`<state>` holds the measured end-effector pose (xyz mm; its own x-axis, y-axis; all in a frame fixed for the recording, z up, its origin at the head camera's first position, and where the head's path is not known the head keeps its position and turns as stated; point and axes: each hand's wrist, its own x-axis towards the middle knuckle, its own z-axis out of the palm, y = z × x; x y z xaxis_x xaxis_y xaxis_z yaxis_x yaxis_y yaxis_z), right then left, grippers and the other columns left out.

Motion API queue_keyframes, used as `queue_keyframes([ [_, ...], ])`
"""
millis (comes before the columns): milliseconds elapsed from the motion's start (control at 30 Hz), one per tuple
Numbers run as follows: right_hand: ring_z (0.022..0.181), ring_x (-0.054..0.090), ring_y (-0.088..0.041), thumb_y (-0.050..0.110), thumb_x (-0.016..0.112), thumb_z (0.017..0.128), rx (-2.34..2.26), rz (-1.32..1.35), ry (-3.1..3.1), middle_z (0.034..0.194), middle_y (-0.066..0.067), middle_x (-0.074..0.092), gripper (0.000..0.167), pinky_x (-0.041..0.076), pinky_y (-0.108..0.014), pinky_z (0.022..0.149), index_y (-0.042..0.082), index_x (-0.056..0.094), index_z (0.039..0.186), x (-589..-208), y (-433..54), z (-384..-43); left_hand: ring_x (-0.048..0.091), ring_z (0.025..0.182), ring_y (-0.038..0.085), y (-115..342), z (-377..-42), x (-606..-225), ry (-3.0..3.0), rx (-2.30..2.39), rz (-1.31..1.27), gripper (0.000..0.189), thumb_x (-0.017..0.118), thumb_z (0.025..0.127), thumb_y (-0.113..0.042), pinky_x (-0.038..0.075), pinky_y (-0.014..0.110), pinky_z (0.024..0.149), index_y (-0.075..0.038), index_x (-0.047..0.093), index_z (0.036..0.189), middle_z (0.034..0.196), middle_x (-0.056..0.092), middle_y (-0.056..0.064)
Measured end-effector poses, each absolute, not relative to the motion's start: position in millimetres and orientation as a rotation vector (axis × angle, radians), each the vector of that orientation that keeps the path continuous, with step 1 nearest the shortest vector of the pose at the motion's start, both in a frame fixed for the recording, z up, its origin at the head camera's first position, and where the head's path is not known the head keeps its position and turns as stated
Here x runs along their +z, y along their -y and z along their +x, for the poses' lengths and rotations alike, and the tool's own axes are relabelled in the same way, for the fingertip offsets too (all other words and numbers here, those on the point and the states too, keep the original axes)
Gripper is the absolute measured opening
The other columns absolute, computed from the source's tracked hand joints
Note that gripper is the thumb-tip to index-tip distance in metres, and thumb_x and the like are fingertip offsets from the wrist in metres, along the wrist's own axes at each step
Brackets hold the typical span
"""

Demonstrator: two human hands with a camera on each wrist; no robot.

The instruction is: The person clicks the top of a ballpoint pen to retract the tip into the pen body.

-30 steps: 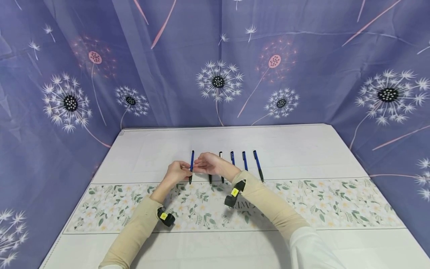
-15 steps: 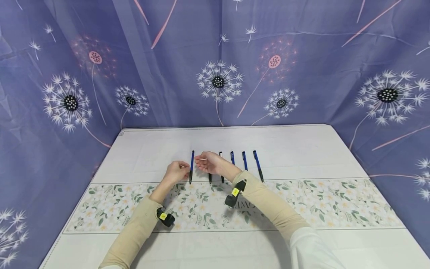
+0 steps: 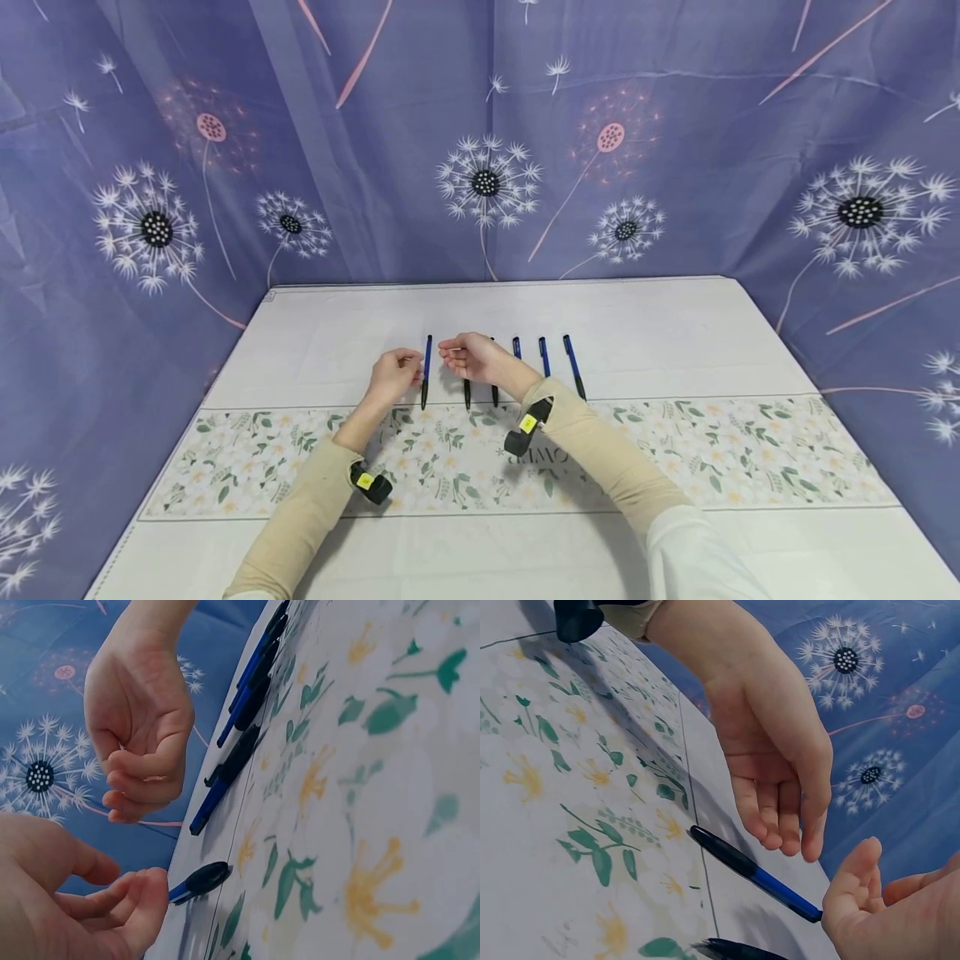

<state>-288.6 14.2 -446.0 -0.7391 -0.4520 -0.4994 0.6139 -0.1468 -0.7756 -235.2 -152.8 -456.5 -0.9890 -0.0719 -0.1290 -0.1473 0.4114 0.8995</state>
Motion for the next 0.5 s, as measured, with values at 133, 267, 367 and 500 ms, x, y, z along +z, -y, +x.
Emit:
queue_keyframes([
  [133,0.084,0.06,-0.013,0.009,0.039,0.1,-1.986,0.181,-1.371,0.098,-0.009,0.064,0.034,0.052,-0.018,0.079,-0.005,0.057,0.126,-452,-19,-297,0.065,0.072,0.013,150,-235,-456,-2.515,1.736,-0.156,0.029,0.045,0.101,-0.008,0.06,0.025,0.068,0.011,0.061,0.116,0.093,0.066,0.02],
  [267,0.106,0.057,-0.019,0.01,0.034,0.102,-1.99,0.238,-1.406,0.122,-0.015,0.058,0.04,0.047,-0.024,0.104,-0.006,0.048,0.136,-443,-21,-294,0.065,0.074,0.012,145,-235,-455,-2.455,1.753,-0.139,0.029,0.045,0.102,-0.01,0.06,0.026,0.072,0.01,0.061,0.116,0.097,0.066,0.02],
  [367,0.113,0.053,-0.022,0.01,0.031,0.103,-2.002,0.251,-1.387,0.123,-0.015,0.053,0.043,0.042,-0.027,0.11,-0.006,0.041,0.141,-436,-24,-292,0.066,0.075,0.012,142,-234,-454,-2.431,1.756,-0.131,0.029,0.045,0.102,-0.01,0.06,0.028,0.075,0.009,0.061,0.116,0.098,0.066,0.019],
  [500,0.124,0.049,-0.027,0.009,0.032,0.103,-2.04,0.28,-1.348,0.126,-0.017,0.051,0.043,0.04,-0.028,0.112,-0.006,0.039,0.143,-432,-28,-292,0.065,0.074,0.01,137,-233,-453,-2.386,1.762,-0.104,0.029,0.045,0.102,-0.01,0.06,0.029,0.075,0.009,0.06,0.117,0.1,0.066,0.021],
])
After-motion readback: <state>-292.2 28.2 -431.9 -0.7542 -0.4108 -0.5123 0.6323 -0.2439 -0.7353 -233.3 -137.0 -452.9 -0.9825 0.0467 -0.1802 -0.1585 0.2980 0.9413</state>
